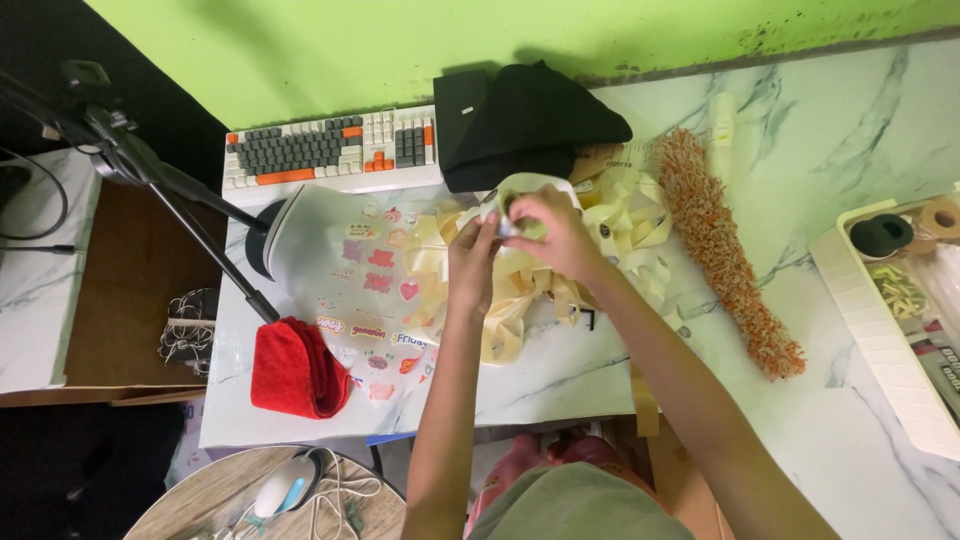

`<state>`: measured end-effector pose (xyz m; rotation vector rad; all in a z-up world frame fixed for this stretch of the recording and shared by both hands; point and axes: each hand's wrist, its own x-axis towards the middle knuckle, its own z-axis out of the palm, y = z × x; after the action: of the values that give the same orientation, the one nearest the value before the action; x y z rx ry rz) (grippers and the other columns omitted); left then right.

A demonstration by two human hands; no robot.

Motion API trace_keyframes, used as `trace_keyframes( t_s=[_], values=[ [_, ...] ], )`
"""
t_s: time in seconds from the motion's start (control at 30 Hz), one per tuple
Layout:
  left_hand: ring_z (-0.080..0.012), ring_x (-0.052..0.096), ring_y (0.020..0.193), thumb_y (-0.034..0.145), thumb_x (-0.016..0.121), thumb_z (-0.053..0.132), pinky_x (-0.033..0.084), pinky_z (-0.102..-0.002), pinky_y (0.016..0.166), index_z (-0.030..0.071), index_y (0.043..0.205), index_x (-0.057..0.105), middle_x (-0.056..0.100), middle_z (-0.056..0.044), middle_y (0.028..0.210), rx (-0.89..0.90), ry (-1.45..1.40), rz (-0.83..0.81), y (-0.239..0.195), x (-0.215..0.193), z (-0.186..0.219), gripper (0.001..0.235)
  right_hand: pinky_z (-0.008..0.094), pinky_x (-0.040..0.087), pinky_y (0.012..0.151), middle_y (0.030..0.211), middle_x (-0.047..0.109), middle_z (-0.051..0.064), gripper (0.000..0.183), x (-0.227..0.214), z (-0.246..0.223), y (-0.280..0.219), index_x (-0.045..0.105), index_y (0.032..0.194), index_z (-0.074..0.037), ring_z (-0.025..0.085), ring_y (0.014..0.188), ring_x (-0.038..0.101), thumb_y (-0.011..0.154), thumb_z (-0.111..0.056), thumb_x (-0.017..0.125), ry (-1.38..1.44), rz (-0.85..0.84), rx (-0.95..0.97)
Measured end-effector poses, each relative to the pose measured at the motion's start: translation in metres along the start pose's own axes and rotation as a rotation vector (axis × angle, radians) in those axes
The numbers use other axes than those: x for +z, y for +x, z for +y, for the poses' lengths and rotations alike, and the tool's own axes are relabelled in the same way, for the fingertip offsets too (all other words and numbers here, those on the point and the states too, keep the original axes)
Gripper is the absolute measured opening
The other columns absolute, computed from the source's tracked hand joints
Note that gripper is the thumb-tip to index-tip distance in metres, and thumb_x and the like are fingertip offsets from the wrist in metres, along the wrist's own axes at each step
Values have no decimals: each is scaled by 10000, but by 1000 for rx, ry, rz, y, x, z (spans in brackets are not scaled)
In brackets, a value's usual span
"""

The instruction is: The person organizes craft supplies on a round table and a rectangular table. They handle a white tote bag, a small iron, ribbons, twine, and glue sticks, moving items between the tables and placing them into a plastic storage bin.

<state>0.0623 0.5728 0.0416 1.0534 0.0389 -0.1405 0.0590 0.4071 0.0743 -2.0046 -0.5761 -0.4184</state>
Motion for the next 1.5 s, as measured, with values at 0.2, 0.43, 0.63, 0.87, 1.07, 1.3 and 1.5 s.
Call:
trace_keyframes(
  t_s=[0.2, 0.43, 0.63, 0.87, 1.07, 1.3, 1.5],
  values=[
    [-66, 534, 852, 1070, 622, 225, 448, -245, 816, 34, 1062, 567, 664, -18, 930, 222, 209, -73, -18, -5, 22, 199, 418, 454, 1130, 1301, 589, 62, 443, -3, -22, -12, 596, 1218, -110, 231, 1289, 572, 844, -83, 833, 127, 96, -96],
    [-82, 554, 765, 1054, 608, 230, 483, -249, 738, 46, 1050, 541, 588, -2, 850, 213, 387, -272, -44, -11, 59, 196, 500, 256, 1248, 1597, 397, 163, 778, -26, -63, 16, 433, 1502, -65, 386, 1472, 391, 772, 5, 693, 157, -228, -262],
    [-88, 484, 681, 1035, 604, 233, 422, -253, 660, 29, 1059, 576, 567, -6, 801, 90, 402, -245, -56, -23, 68, 207, 455, 411, 1079, 1001, 736, 57, 348, -17, -3, 19, 680, 1188, -108, 243, 967, 690, 862, -28, 770, -133, -364, -216],
    [-97, 484, 728, 1079, 536, 293, 424, -259, 732, -11, 1121, 611, 541, -1, 753, 40, 373, -310, -69, -18, 72, 316, 423, 523, 889, 856, 737, 61, 411, -22, -22, 32, 787, 1116, -91, 213, 827, 679, 744, 73, 728, -464, -91, -412],
    [-145, 543, 787, 1095, 491, 283, 448, -296, 820, -14, 1123, 597, 604, -49, 803, 14, 189, -293, -54, -23, 62, 317, 400, 529, 874, 928, 764, 74, 400, 6, 7, 16, 765, 1142, -89, 199, 850, 704, 798, 101, 692, -368, -54, -362],
    [-233, 597, 1157, 1097, 481, 197, 436, -400, 1032, -77, 1206, 607, 661, -142, 1194, 213, -202, -341, -40, -9, 60, 321, 300, 552, 763, 899, 763, 31, 157, 25, 11, -10, 692, 1102, -17, 161, 818, 718, 1011, -47, 568, 202, -352, 175],
    [-231, 543, 1376, 1068, 464, 162, 340, -400, 1240, -62, 1438, 457, 577, -160, 1459, 278, -296, -151, -31, 7, 66, 433, 283, 536, 867, 944, 794, 16, 305, 11, -23, -12, 702, 1116, -18, 105, 910, 709, 1087, -211, 468, 424, -583, 298]
  ],
)
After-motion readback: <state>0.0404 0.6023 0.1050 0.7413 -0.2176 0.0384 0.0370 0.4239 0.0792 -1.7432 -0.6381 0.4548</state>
